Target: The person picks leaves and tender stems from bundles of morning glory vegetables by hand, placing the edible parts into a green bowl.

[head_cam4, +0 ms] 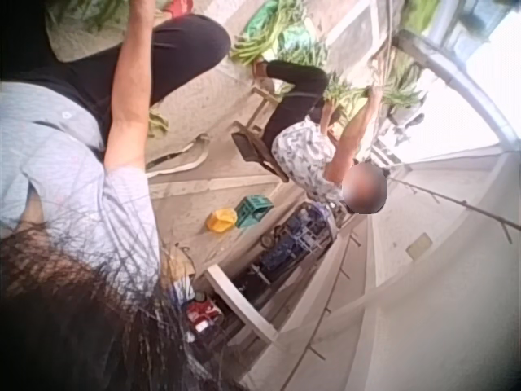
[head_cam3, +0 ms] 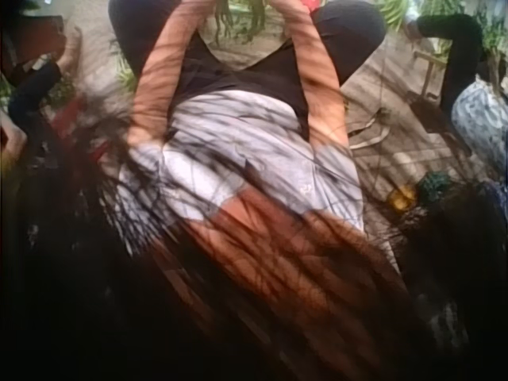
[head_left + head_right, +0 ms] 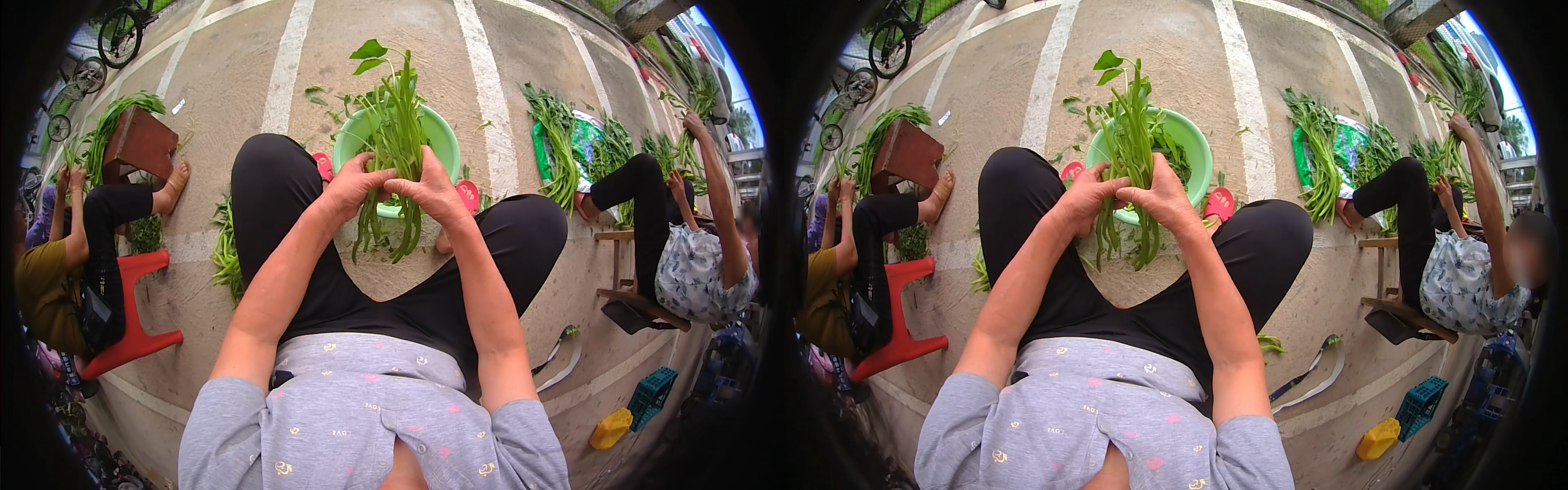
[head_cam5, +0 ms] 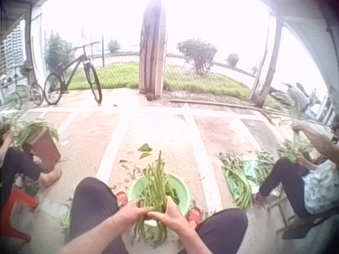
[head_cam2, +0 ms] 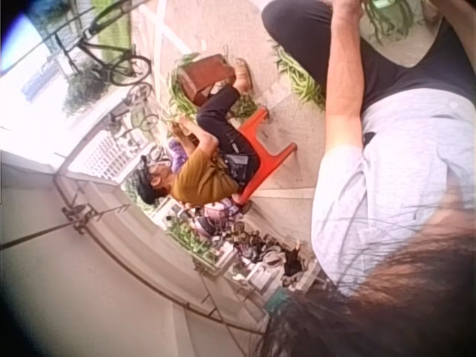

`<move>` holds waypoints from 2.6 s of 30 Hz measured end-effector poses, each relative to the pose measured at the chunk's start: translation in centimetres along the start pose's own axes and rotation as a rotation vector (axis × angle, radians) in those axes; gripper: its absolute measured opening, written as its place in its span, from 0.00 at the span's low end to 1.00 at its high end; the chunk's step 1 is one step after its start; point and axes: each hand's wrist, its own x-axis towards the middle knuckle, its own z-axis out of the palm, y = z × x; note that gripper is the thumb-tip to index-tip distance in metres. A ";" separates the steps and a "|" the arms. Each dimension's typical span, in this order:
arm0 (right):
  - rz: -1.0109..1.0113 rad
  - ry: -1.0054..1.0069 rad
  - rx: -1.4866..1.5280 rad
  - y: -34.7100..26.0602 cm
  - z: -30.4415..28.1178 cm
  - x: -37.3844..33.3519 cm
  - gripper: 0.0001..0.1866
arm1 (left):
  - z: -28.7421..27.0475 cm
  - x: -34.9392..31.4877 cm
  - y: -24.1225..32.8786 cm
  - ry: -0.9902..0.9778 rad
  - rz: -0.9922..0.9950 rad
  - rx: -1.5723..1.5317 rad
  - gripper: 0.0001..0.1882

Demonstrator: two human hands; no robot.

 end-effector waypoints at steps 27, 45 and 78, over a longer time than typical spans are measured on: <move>0.165 0.160 0.452 -0.4 -0.5 0.6 0.20 | -0.6 0.5 -0.6 -0.142 -0.064 -0.045 0.15; 0.123 0.346 0.008 0.3 -2.0 1.0 0.23 | -2.2 1.9 -0.2 0.216 0.138 -0.297 0.10; 0.079 0.053 0.275 -2.2 -0.3 0.5 0.20 | -1.3 1.0 -0.8 -0.107 -0.163 -0.239 0.14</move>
